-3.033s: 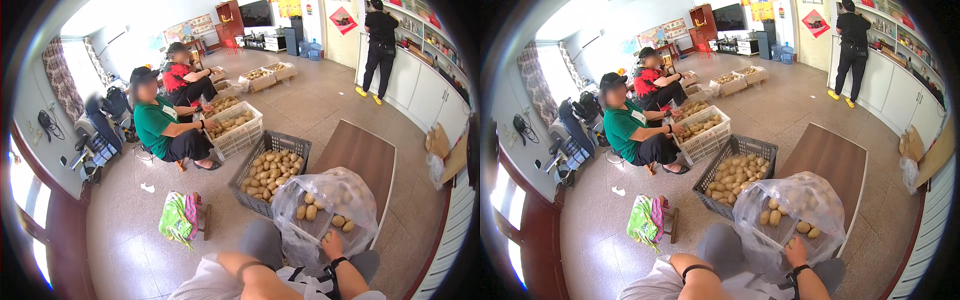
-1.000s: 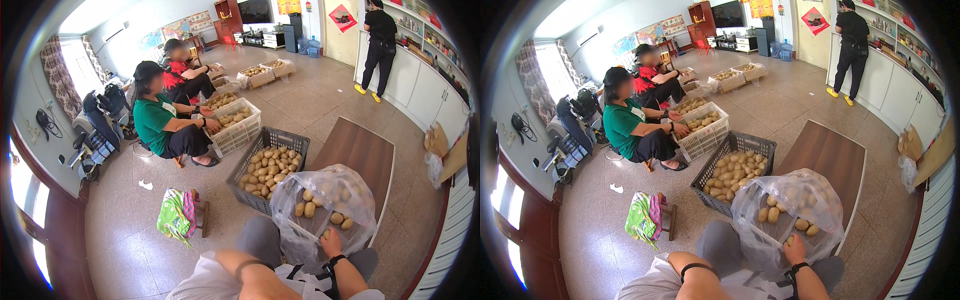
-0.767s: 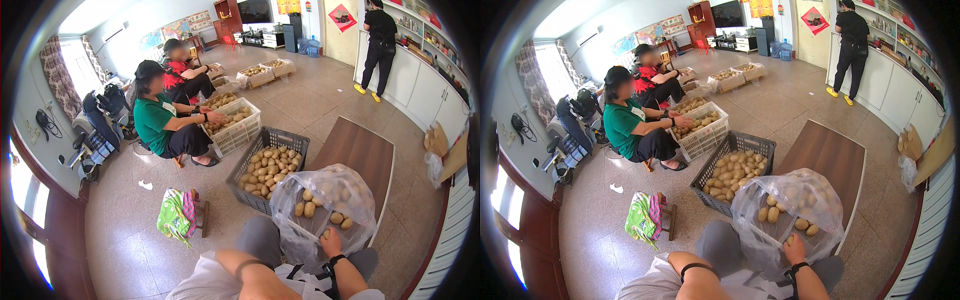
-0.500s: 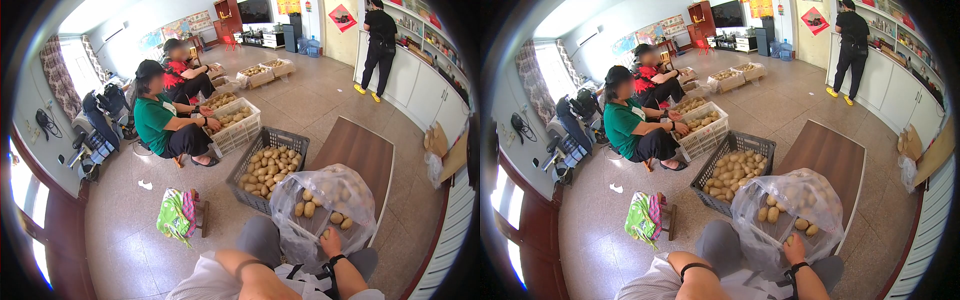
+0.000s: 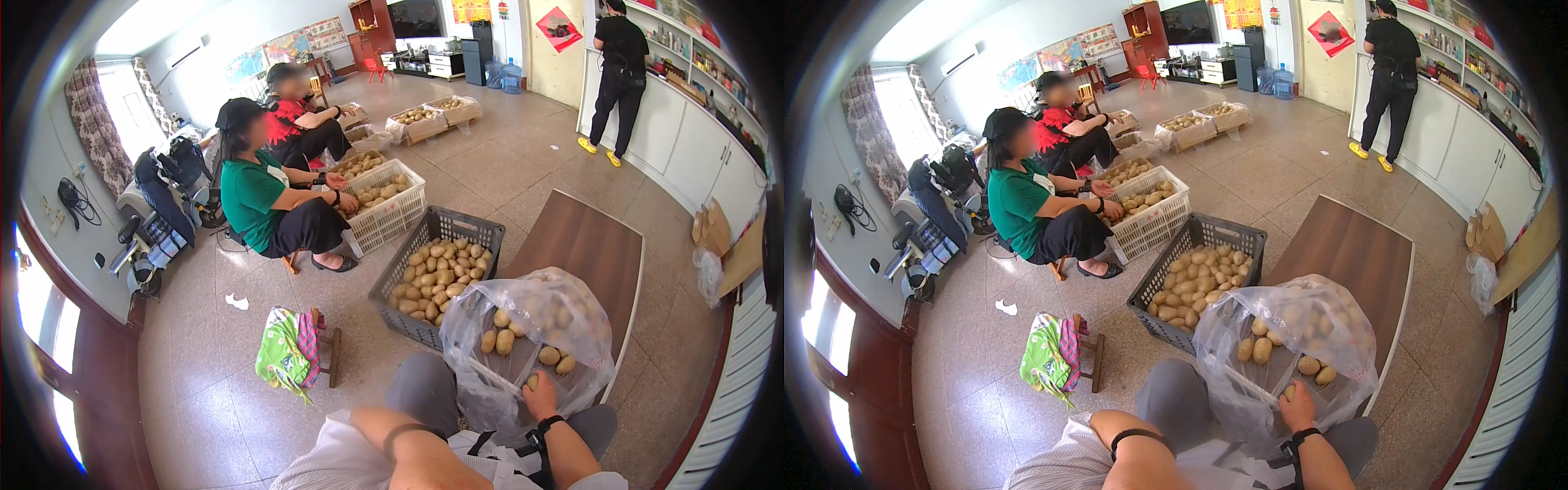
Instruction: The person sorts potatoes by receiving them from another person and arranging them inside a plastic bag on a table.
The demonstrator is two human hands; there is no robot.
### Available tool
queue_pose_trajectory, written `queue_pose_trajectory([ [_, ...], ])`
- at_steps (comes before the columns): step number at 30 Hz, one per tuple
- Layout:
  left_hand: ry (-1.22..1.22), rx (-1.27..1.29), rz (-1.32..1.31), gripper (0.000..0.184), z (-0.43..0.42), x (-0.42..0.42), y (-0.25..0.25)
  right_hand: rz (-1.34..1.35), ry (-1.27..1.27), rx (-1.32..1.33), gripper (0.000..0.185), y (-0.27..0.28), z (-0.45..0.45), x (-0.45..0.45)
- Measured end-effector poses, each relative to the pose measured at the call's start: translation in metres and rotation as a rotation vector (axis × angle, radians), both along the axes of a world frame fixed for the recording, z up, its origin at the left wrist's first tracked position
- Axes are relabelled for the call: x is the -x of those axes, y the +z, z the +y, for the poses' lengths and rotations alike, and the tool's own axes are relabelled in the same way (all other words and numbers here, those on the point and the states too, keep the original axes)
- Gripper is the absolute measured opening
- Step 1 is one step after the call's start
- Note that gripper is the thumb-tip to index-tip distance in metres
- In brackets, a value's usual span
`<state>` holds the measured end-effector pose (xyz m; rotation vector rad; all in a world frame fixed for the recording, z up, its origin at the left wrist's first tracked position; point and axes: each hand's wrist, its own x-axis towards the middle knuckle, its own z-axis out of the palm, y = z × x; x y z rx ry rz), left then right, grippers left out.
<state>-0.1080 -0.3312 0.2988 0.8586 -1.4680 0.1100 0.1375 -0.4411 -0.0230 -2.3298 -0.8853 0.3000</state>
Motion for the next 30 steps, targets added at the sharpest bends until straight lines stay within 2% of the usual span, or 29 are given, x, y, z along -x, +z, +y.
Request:
queue_pose_trajectory([
  [30,0.018,0.025,0.055,0.027,0.015,-0.012,0.008,-0.002,-0.012,-0.034,0.048,0.005,0.001,0.001],
])
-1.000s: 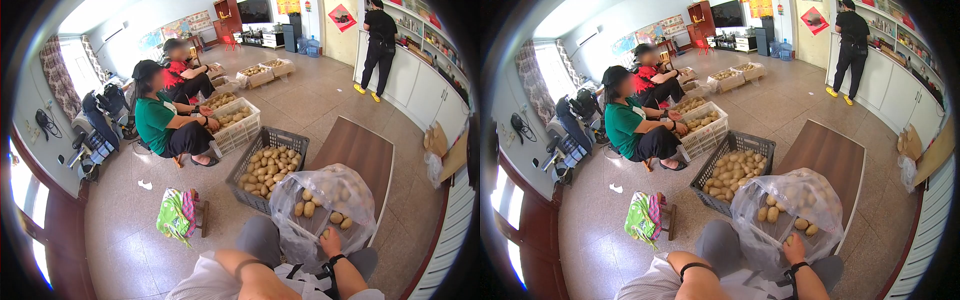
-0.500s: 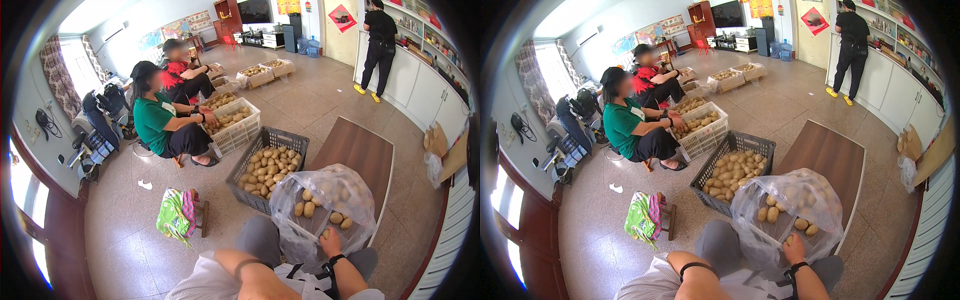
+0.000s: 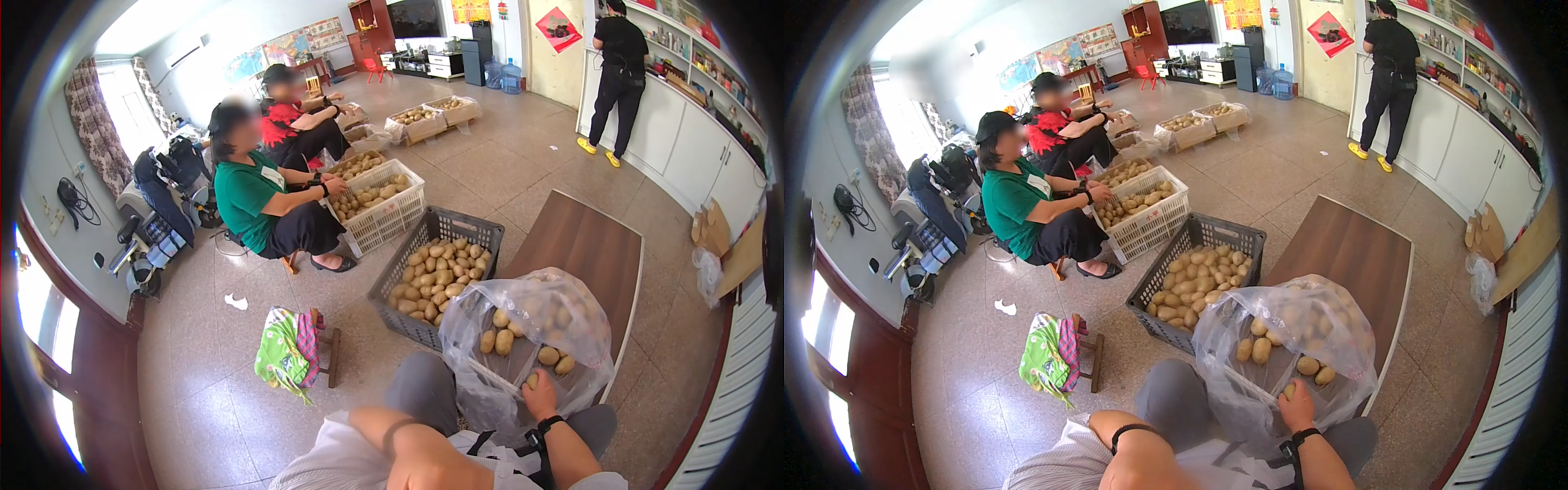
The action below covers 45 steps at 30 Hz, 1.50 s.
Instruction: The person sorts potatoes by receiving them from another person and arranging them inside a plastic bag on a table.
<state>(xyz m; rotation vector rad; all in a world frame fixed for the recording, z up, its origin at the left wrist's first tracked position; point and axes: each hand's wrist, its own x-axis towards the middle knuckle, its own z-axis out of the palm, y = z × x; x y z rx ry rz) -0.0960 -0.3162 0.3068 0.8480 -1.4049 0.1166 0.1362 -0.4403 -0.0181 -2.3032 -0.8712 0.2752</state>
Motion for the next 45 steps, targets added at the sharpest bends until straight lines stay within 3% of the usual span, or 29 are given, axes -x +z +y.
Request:
queue_pose_trajectory([
  [4,0.100,0.003,0.146,0.027,0.015,-0.019,0.009,0.085,-0.044,0.013,0.046,0.012,0.004,0.001],
  [7,0.413,-0.030,0.366,0.023,0.030,-0.040,0.001,0.189,-0.053,-0.076,0.045,0.021,0.009,-0.002],
  [9,0.625,-0.068,0.780,0.018,0.034,-0.050,-0.014,0.241,-0.029,-0.153,0.047,-0.007,0.013,-0.017],
  [10,0.692,-0.012,0.862,0.016,0.037,-0.064,-0.031,0.291,-0.008,-0.246,0.048,-0.027,0.017,-0.027],
  [12,0.780,0.071,1.014,0.014,0.045,-0.090,-0.066,0.335,-0.022,-0.272,0.049,0.004,0.016,-0.013],
  [13,0.798,0.095,1.079,0.015,0.052,-0.098,-0.080,0.322,-0.054,-0.209,0.049,0.056,0.023,0.003],
  [15,0.816,0.019,1.228,0.024,0.074,-0.111,-0.115,0.343,-0.039,-0.222,0.050,0.052,0.028,-0.001],
  [19,1.103,-0.030,1.577,0.025,0.089,-0.129,-0.167,0.374,0.034,-0.341,0.049,0.073,0.034,-0.001],
  [22,1.180,-0.193,1.676,0.033,0.092,-0.132,-0.161,0.587,0.084,-0.412,0.040,0.111,0.060,0.010],
  [24,1.085,-0.219,1.877,0.046,0.097,-0.132,-0.151,0.502,0.106,-0.360,0.038,0.126,0.073,0.014],
  [25,1.074,-0.221,1.879,0.046,0.103,-0.134,-0.154,0.423,0.143,-0.318,0.037,0.131,0.079,0.016],
  [27,0.708,-0.075,1.949,0.052,0.116,-0.138,-0.165,0.342,0.182,-0.341,0.037,0.140,0.091,0.020],
  [34,0.583,-0.021,1.773,0.029,0.146,-0.137,-0.170,0.279,0.161,-0.477,0.037,0.135,0.100,0.020],
  [36,0.724,0.233,1.836,0.024,0.156,-0.143,-0.164,0.385,0.178,-0.383,0.037,0.126,0.093,0.014],
  [37,0.714,0.226,1.834,0.024,0.165,-0.145,-0.164,0.380,0.168,-0.382,0.037,0.114,0.089,0.010],
  [39,0.892,0.378,1.801,0.023,0.187,-0.147,-0.169,0.273,0.139,-0.302,0.037,0.089,0.079,0.008],
  [40,0.883,0.372,1.800,0.023,0.196,-0.148,-0.173,0.314,0.122,-0.246,0.038,0.080,0.071,0.004],
  [45,1.072,0.852,1.756,0.030,0.238,-0.144,-0.211,0.199,0.108,-0.065,0.043,0.034,0.046,-0.025],
])
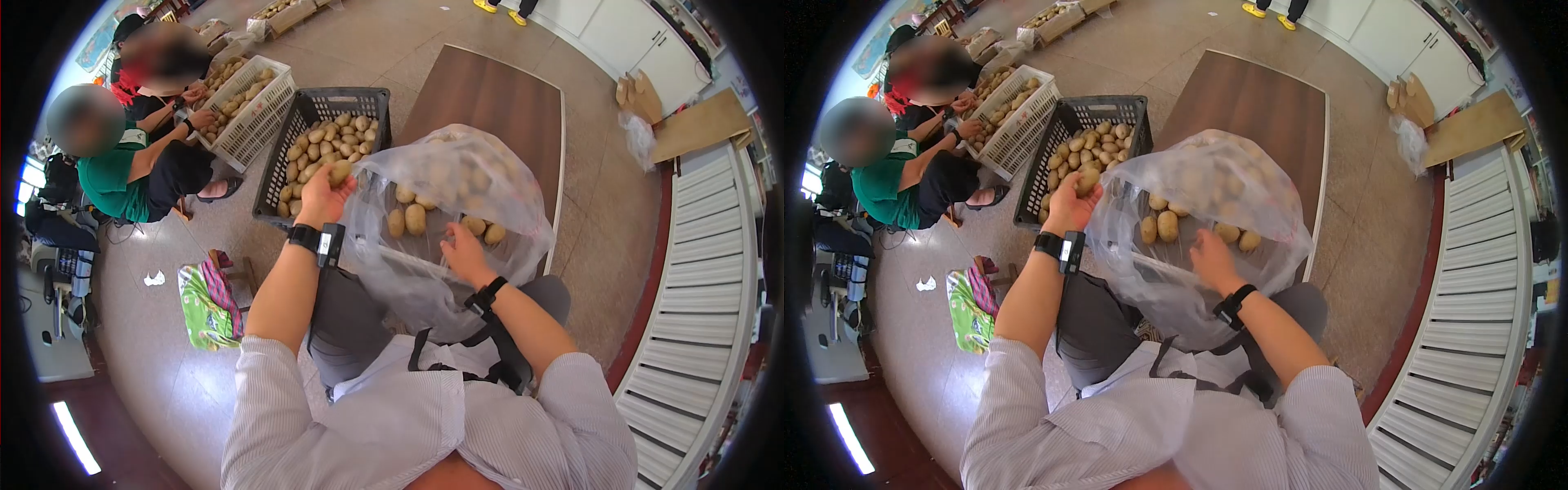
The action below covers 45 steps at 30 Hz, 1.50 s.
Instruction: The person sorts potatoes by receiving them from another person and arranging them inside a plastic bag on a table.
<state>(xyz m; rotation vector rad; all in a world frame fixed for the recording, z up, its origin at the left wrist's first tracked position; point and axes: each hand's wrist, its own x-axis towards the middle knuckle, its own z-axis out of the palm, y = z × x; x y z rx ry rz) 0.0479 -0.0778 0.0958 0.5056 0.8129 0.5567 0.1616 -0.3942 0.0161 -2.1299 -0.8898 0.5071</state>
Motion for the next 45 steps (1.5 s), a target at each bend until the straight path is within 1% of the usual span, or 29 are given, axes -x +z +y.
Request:
queue_pose_trajectory([
  [1,-0.001,0.002,0.008,0.030,0.006,0.000,-0.005,-0.071,0.009,0.055,0.046,-0.004,-0.001,-0.006],
  [3,0.222,0.043,0.065,0.033,0.017,-0.001,-0.012,-0.097,0.017,0.075,0.047,-0.005,-0.002,-0.014],
  [6,0.286,-0.008,0.024,0.038,0.028,0.007,-0.017,-0.167,0.039,0.095,0.050,-0.006,0.003,-0.021],
  [8,0.343,0.037,0.048,0.040,0.028,0.004,-0.021,-0.205,0.056,0.097,0.051,-0.004,0.006,-0.020],
  [10,0.333,-0.102,0.166,0.039,0.028,0.003,-0.024,-0.243,0.116,0.118,0.050,-0.002,0.017,-0.016],
  [11,0.340,-0.103,0.164,0.039,0.024,0.001,-0.020,-0.245,0.122,0.115,0.050,0.002,0.024,-0.014],
  [13,0.242,-0.157,0.177,0.034,0.007,-0.001,-0.012,-0.313,0.179,0.093,0.050,0.013,0.036,-0.007],
  [14,0.247,-0.157,0.179,0.034,0.005,0.000,-0.014,-0.311,0.184,0.093,0.050,0.016,0.043,-0.005],
  [16,-0.033,-0.200,0.074,0.026,-0.002,0.001,-0.017,-0.470,0.223,0.003,0.049,0.021,0.057,-0.004],
  [17,-0.035,-0.194,0.122,0.018,-0.016,-0.004,-0.006,-0.469,0.226,0.003,0.049,0.022,0.063,-0.005],
  [18,-0.031,-0.193,0.122,0.018,-0.024,-0.006,0.000,-0.532,0.223,0.004,0.050,0.021,0.070,-0.006],
  [19,-0.172,-0.225,0.120,0.017,-0.030,-0.005,0.007,-0.596,0.222,-0.001,0.051,0.020,0.077,-0.008],
  [20,-0.309,-0.259,0.121,0.017,-0.034,-0.004,0.010,-0.598,0.231,-0.010,0.051,0.021,0.083,-0.008],
  [22,-0.448,-0.296,0.106,0.018,-0.033,-0.007,0.003,-0.586,0.267,0.070,0.056,0.027,0.096,-0.010],
  [24,-0.498,-0.300,0.114,0.019,-0.035,-0.009,-0.002,-0.546,0.304,0.235,0.066,0.035,0.111,-0.013],
  [25,-0.498,-0.309,0.109,0.020,-0.033,-0.012,-0.015,-0.571,0.296,0.250,0.070,0.038,0.117,-0.012],
  [27,-0.539,-0.376,0.093,0.023,-0.034,-0.011,-0.011,-0.573,0.294,0.267,0.079,0.042,0.125,-0.009],
  [28,-0.555,-0.384,0.155,0.023,-0.035,-0.012,-0.006,-0.551,0.292,0.283,0.084,0.044,0.130,-0.006],
  [29,-0.560,-0.385,0.174,0.023,-0.035,-0.013,-0.004,-0.558,0.317,0.246,0.084,0.047,0.136,-0.003],
  [31,-0.558,-0.385,0.193,0.023,-0.035,-0.012,-0.004,-0.567,0.304,0.412,0.089,0.048,0.138,0.001],
  [34,-0.607,-0.401,0.239,0.022,-0.035,-0.015,-0.004,-0.625,0.308,0.463,0.089,0.038,0.137,0.006],
  [35,-0.610,-0.399,0.235,0.022,-0.035,-0.015,-0.004,-0.611,0.308,0.454,0.081,0.034,0.137,0.007],
  [36,-0.614,-0.396,0.233,0.021,-0.036,-0.014,-0.005,-0.612,0.311,0.450,0.081,0.031,0.134,0.008],
  [38,-0.623,-0.418,0.245,0.021,-0.035,-0.014,-0.006,-0.609,0.328,0.440,0.070,0.029,0.127,0.008],
  [39,-0.635,-0.436,0.255,0.021,-0.035,-0.014,-0.007,-0.612,0.327,0.436,0.070,0.029,0.121,0.009],
  [41,-0.638,-0.436,0.256,0.021,-0.034,-0.014,-0.009,-0.703,0.382,0.372,0.058,0.028,0.107,0.009],
  [42,-0.643,-0.429,0.259,0.022,-0.034,-0.014,-0.009,-0.706,0.381,0.369,0.058,0.023,0.099,0.008],
  [44,-0.640,-0.433,0.264,0.022,-0.035,-0.013,-0.009,-0.797,0.395,0.263,0.049,0.012,0.087,0.004],
  [45,-0.638,-0.434,0.270,0.022,-0.036,-0.013,-0.008,-0.800,0.392,0.260,0.049,0.006,0.083,0.004],
])
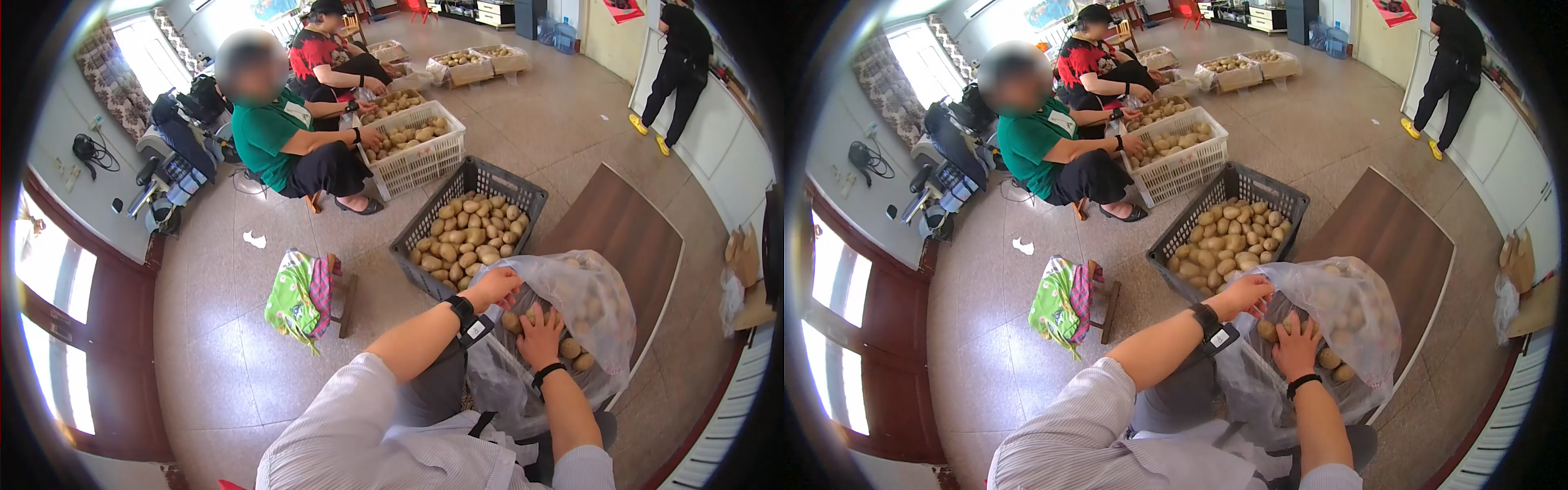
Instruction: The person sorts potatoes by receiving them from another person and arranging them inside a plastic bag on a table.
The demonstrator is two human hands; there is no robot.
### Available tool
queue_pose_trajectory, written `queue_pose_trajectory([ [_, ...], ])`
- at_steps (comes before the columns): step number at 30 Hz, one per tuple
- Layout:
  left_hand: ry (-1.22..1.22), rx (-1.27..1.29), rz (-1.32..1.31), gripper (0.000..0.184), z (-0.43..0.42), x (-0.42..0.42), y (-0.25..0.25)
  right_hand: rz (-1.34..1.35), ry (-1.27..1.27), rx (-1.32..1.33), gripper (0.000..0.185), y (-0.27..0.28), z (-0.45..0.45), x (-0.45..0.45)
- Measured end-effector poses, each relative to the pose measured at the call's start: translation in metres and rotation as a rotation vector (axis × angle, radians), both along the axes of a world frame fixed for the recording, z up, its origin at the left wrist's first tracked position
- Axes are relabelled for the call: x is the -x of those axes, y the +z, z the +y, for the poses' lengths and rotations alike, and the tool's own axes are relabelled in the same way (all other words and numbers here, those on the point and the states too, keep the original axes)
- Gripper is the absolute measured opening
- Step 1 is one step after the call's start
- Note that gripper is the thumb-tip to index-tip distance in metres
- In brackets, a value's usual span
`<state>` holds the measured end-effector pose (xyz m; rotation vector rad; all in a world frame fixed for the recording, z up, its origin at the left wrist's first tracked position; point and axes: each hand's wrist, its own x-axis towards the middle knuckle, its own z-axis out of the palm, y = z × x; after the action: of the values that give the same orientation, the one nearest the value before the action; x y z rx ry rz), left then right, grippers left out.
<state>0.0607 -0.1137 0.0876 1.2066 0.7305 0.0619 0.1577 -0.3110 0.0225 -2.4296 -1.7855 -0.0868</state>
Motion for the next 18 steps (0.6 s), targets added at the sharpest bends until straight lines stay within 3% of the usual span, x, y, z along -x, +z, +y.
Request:
queue_pose_trajectory([
  [4,0.002,-0.047,0.020,0.022,-0.002,0.001,0.003,0.016,-0.049,-0.024,0.043,-0.009,-0.016,0.001],
  [9,0.009,-0.082,0.017,0.023,-0.002,0.005,0.000,0.038,-0.001,-0.159,0.041,0.017,-0.023,0.007],
  [11,0.019,-0.085,0.013,0.024,0.001,0.005,-0.001,0.337,-0.044,-0.166,0.045,0.031,-0.022,0.013],
  [12,0.034,-0.078,0.021,0.025,0.000,0.005,-0.002,0.325,0.070,-0.403,0.040,0.042,-0.020,0.018],
  [13,0.037,-0.081,0.017,0.025,-0.001,0.004,-0.002,0.321,0.074,-0.406,0.040,0.056,-0.022,0.023],
  [15,0.025,-0.112,0.038,0.028,0.002,0.005,-0.003,1.198,0.014,-0.350,0.029,0.132,-0.034,0.045],
  [17,0.050,-0.125,0.043,0.027,0.002,0.005,-0.002,1.141,0.292,-0.440,0.009,0.235,-0.071,0.064],
  [18,0.040,-0.111,0.040,0.026,0.000,0.007,0.001,1.233,0.784,-0.491,0.016,0.256,-0.078,0.061],
])
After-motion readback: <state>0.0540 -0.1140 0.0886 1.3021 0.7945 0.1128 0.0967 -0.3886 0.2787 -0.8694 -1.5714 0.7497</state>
